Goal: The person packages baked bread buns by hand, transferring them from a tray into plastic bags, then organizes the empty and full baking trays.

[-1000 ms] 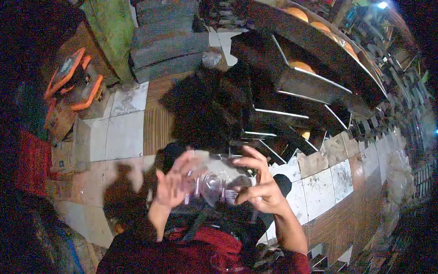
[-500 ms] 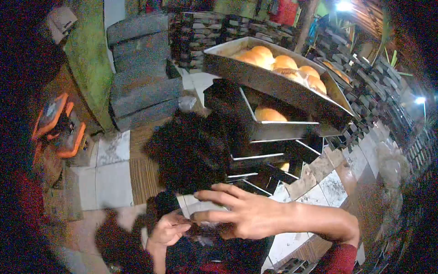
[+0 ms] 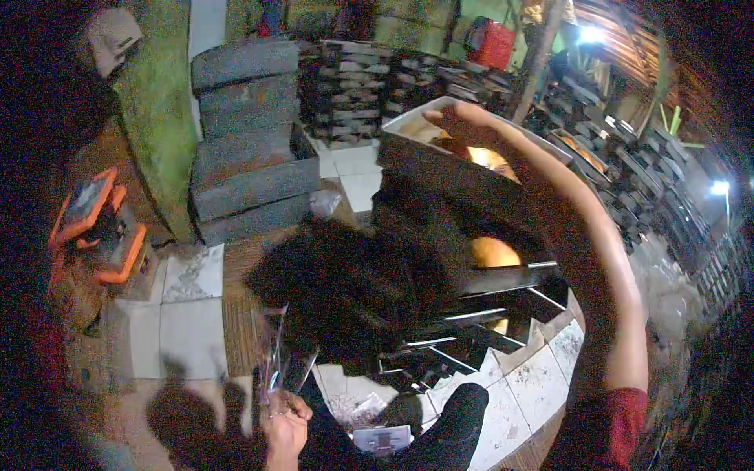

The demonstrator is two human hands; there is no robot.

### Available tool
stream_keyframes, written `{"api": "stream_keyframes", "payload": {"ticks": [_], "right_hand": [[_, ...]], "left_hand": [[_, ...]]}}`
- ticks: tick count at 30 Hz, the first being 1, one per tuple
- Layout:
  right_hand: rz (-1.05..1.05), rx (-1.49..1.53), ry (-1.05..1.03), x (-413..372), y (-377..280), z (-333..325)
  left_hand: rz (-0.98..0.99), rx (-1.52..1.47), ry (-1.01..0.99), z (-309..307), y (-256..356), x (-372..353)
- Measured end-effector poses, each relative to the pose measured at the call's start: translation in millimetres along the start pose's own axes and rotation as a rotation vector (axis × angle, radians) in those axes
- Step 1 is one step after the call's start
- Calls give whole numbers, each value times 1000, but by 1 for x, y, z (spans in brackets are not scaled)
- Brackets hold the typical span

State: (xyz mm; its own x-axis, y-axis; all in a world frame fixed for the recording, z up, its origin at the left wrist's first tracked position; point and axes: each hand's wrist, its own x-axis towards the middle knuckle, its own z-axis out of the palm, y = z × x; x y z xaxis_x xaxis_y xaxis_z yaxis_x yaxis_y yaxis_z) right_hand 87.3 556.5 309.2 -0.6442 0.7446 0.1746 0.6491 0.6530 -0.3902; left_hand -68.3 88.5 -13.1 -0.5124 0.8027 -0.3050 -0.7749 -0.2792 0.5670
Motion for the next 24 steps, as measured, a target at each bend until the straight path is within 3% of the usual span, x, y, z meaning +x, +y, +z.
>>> {"api": "stream_keyframes", "payload": {"ticks": [2, 3, 4, 5, 6, 8, 9, 12, 15, 17, 20, 22, 24], "right_hand": [[247, -33, -118, -5, -10, 13], [389, 252, -336, -1, -5, 10], [456, 346, -271, -8, -12, 5], [517, 442, -200, -17, -25, 1], [434, 530, -206, -27, -29, -6], [465, 199, -266, -34, -36, -16], [477, -30, -146, -34, -40, -5], [530, 58, -241, -29, -10, -4], [585, 170, -219, -17, -4, 0], [467, 364, -257, -18, -9, 5], [298, 647, -297, -32, -20, 4], [516, 851, -253, -45, -40, 8], [464, 873, -244, -51, -41, 13]], "left_hand": [[39, 24, 5, -15, 2, -6], [69, 47, -8, -24, 2, -10], [7, -228, -122, -40, 2, -11], [26, -229, -90, -45, 4, -15], [69, -161, -28, -46, 8, -19], [99, -78, 13, -49, 12, -25], [90, -62, -11, -52, 13, -25], [69, -381, -226, -52, 15, -26], [99, -313, -235, -48, 15, -32], [73, -370, -131, -35, 15, -39], [60, -250, -200, -24, 20, -42], [124, -189, -204, -10, 30, -45], [314, 64, -282, -6, 34, -46]]}}
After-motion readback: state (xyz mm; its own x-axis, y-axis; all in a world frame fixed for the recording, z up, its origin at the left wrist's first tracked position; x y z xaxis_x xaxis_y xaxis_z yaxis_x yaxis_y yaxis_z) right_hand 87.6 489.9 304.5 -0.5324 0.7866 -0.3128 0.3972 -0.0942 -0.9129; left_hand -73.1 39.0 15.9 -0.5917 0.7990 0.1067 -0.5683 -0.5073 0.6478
